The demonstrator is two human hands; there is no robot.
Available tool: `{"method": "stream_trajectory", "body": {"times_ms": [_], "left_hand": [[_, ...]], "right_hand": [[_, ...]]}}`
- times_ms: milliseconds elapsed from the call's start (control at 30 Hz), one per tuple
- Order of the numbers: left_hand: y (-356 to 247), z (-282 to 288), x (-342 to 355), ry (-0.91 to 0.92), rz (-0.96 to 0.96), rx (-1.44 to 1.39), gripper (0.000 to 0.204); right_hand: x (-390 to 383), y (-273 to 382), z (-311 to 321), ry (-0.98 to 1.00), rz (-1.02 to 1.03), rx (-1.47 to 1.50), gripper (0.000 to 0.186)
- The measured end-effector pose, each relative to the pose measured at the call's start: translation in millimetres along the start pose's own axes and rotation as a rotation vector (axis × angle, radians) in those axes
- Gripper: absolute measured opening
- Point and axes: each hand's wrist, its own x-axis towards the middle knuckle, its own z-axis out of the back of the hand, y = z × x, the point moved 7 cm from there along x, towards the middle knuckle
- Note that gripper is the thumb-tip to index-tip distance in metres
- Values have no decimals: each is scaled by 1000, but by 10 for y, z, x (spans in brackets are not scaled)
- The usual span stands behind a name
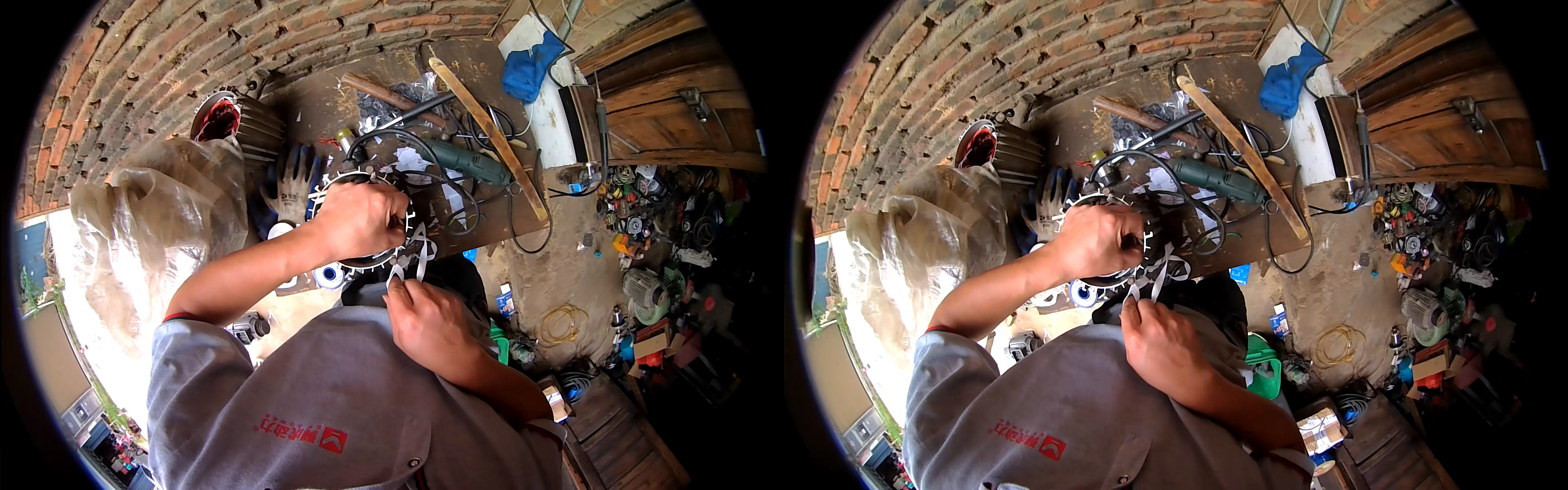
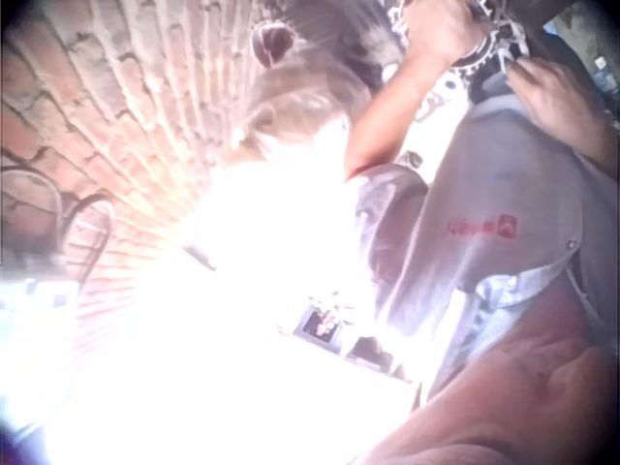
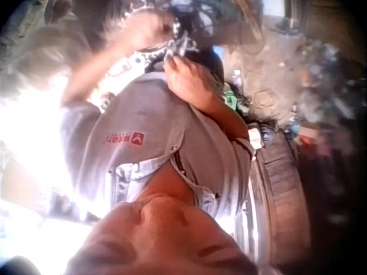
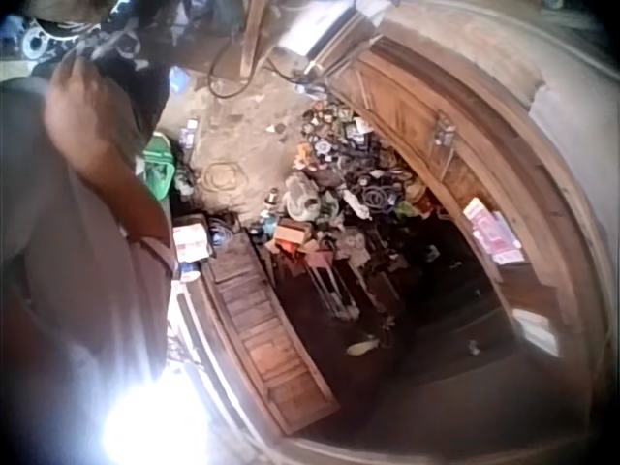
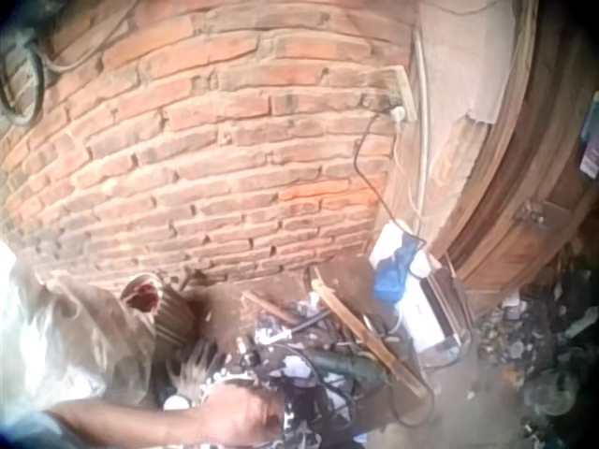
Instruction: The person wraps white insulating tape around the copper windings of a motor stator. They repeatedly pull tape from a roll, wrap it around the windings, and trim the excess with scissors. The work is performed at a cluttered workbench in a workshop.
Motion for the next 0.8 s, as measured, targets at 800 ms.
{"method": "stream_trajectory", "body": {"times_ms": [800], "left_hand": [[-79, -137, -339, -241, -310, 161, 16]], "right_hand": [[1206, -608, 538, -319, 95, -216, 10]]}}
